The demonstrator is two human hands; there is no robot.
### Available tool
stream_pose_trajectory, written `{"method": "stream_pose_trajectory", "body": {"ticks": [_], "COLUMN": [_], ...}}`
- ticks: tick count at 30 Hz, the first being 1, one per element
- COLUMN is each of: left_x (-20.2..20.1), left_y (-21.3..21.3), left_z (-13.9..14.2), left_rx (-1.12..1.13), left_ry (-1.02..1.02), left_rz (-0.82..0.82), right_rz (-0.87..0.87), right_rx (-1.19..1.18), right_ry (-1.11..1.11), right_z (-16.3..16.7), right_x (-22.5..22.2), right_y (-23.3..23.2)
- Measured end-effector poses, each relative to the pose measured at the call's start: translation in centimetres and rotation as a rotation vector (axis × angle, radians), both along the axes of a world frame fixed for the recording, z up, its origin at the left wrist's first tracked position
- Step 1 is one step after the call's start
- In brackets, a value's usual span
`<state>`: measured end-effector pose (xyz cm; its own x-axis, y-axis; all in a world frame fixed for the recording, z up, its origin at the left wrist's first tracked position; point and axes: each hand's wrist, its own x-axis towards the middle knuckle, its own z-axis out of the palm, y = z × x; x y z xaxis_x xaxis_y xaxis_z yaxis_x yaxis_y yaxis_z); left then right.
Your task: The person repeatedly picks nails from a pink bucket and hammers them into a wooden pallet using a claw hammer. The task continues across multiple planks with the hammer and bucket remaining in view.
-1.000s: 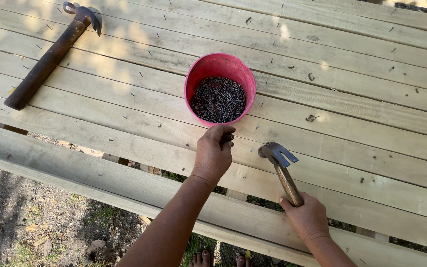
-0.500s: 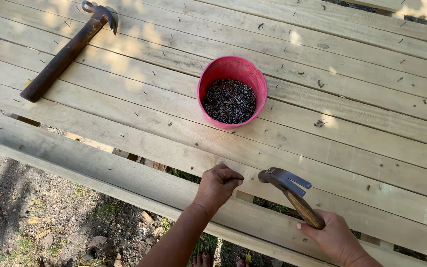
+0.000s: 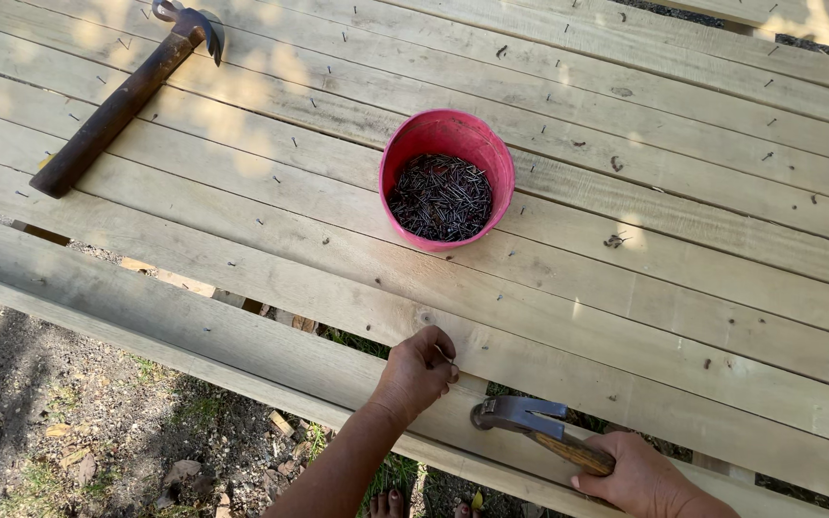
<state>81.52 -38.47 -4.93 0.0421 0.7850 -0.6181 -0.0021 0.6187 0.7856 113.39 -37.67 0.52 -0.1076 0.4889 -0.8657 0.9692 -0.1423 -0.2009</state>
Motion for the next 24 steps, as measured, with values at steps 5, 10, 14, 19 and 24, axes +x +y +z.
{"method": "stream_pose_trajectory", "body": {"ticks": [5,10,14,19,24], "left_x": [0.6,0.6,0.1,-0.1,0.5], "left_y": [-0.4,-1.7,-2.4,-3.0,-4.0], "left_z": [-0.9,-1.2,-1.1,-0.8,-0.1], "left_rx": [0.032,0.368,0.4,0.512,0.174], "left_ry": [0.116,0.322,0.405,0.404,0.227], "left_rz": [-0.145,-0.208,-0.206,-0.221,-0.222], "right_rz": [-0.078,-0.101,-0.032,0.127,0.088], "right_rx": [-0.063,-0.041,-0.006,0.027,-0.015], "right_ry": [-0.004,-0.019,-0.023,-0.041,-0.033], "right_z": [-0.2,0.3,0.4,0.8,1.2], "right_x": [0.2,-0.2,-0.2,0.4,0.4], "right_y": [0.4,0.3,-0.3,-0.6,-0.4]}}
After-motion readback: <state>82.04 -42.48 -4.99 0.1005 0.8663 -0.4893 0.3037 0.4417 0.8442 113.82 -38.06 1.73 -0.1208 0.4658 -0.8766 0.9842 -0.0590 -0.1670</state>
